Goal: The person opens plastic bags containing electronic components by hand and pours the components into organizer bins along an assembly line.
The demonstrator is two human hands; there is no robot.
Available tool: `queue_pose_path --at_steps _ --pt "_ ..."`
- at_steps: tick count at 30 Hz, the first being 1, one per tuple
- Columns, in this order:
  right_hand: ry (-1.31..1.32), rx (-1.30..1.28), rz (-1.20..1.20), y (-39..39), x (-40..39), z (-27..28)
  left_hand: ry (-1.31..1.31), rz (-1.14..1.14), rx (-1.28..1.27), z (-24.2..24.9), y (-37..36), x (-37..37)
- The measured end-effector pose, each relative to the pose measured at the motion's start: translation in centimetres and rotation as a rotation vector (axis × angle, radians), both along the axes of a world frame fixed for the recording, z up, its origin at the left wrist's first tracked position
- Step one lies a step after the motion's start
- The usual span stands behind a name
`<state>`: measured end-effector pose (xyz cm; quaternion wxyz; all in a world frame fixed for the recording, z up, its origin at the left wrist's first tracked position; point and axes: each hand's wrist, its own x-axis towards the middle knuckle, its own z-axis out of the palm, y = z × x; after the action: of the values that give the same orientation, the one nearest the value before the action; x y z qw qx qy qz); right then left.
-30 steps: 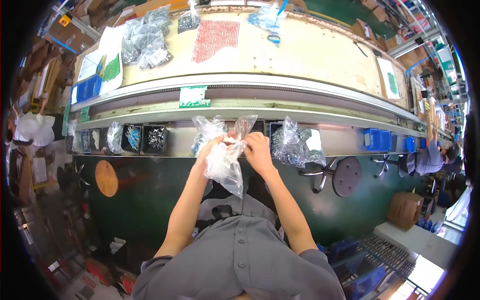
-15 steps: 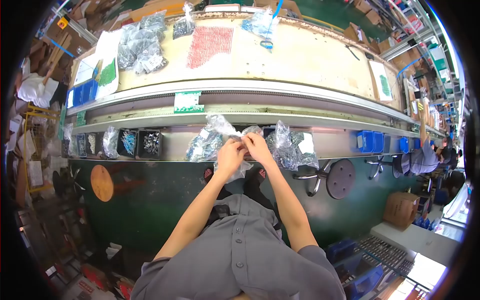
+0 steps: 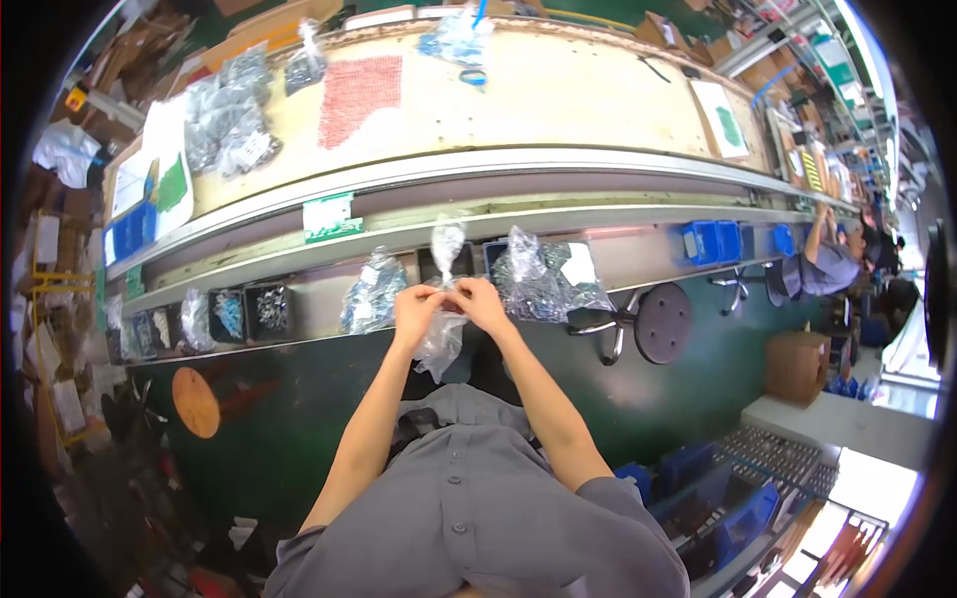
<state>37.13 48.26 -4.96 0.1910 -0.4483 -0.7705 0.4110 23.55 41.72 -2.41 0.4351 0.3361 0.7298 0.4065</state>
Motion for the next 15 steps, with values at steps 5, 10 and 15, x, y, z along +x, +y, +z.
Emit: queue_pose_path --at_steps 5,10,15 --pt "-0.084 -0.182 -0.142 -0.3 -0.9 0.8 0.138 0.009 0.019 0.9 0.3 0.8" --pt "-0.046 -0.217 -0.163 -0.2 -1.2 0.9 0.031 0.072 0.089 -1.2 0.4 0.3" --pt "-0.256 -0.04 -0.374 -1.5 -2.6 0.2 -0.077 0.122 0.061 -3.3 0.3 0.7"
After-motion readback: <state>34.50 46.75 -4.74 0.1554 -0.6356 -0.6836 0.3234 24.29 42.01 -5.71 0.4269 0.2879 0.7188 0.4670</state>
